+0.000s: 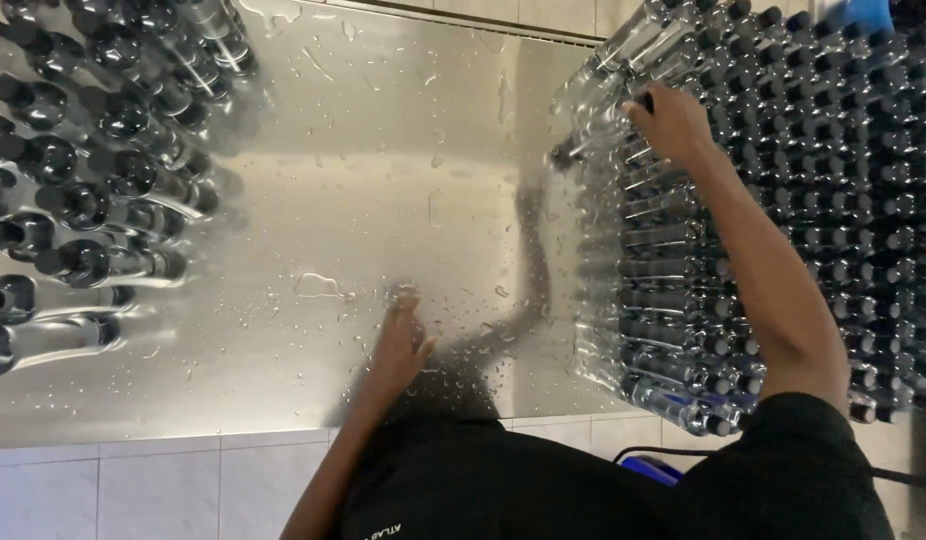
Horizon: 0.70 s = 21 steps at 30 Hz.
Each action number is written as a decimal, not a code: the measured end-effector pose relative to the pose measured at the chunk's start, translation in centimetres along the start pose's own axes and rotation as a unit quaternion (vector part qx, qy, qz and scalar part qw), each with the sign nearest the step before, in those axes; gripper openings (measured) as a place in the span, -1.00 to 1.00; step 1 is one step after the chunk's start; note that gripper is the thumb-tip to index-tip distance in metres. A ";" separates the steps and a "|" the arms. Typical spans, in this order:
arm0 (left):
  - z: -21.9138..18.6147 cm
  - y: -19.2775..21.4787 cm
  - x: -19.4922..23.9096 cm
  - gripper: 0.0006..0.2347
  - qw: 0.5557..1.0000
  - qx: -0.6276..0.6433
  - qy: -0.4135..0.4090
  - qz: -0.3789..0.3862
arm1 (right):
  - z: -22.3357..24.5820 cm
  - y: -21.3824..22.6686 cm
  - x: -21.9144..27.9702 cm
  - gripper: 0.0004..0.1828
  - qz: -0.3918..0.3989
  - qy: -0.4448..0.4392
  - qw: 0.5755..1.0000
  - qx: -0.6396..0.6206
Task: The person repeatedly picks up clear plastic bottles from a metal table, fills them with liquid from a nozzle, and places them back on the table. The person handles the bottles one at a time, moving them between the filling station and the storage area on the table.
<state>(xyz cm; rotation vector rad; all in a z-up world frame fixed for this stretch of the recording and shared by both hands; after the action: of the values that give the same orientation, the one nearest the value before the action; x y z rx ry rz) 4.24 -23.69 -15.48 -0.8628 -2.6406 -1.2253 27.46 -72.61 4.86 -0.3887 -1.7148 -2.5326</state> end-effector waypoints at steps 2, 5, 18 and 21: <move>1.2 0.6 2.4 -0.34 0.999 0.032 0.000 -0.032 | -3.1 0.0 -2.7 -0.53 -0.014 -0.011 0.999 -0.033; 2.7 1.6 4.3 -0.27 0.996 0.041 0.085 -0.005 | -8.6 -0.3 -7.4 -0.54 -0.058 -0.009 0.998 0.022; 1.8 4.1 4.3 -0.43 0.994 0.005 0.113 -0.001 | -14.7 1.1 -12.5 -0.63 -0.150 0.028 0.987 -0.048; 1.9 3.7 4.8 -0.39 0.988 0.031 0.151 0.026 | -14.6 1.2 -13.0 -0.65 -0.160 0.024 0.985 -0.051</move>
<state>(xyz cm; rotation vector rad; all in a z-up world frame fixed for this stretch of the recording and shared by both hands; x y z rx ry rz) 2.48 -18.29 -12.75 -0.6699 -2.3867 -1.1526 37.69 -87.74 -2.25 -0.0578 -1.7588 -2.8315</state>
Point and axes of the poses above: each hand's wrist, its own x-axis away from the middle knuckle, its own y-axis out of the back of the hand, z = x × y, the point moved 8 cm from there along -x, towards the middle knuckle, and after that the axes turned 13 degrees about -x, right-handed, at the moved point
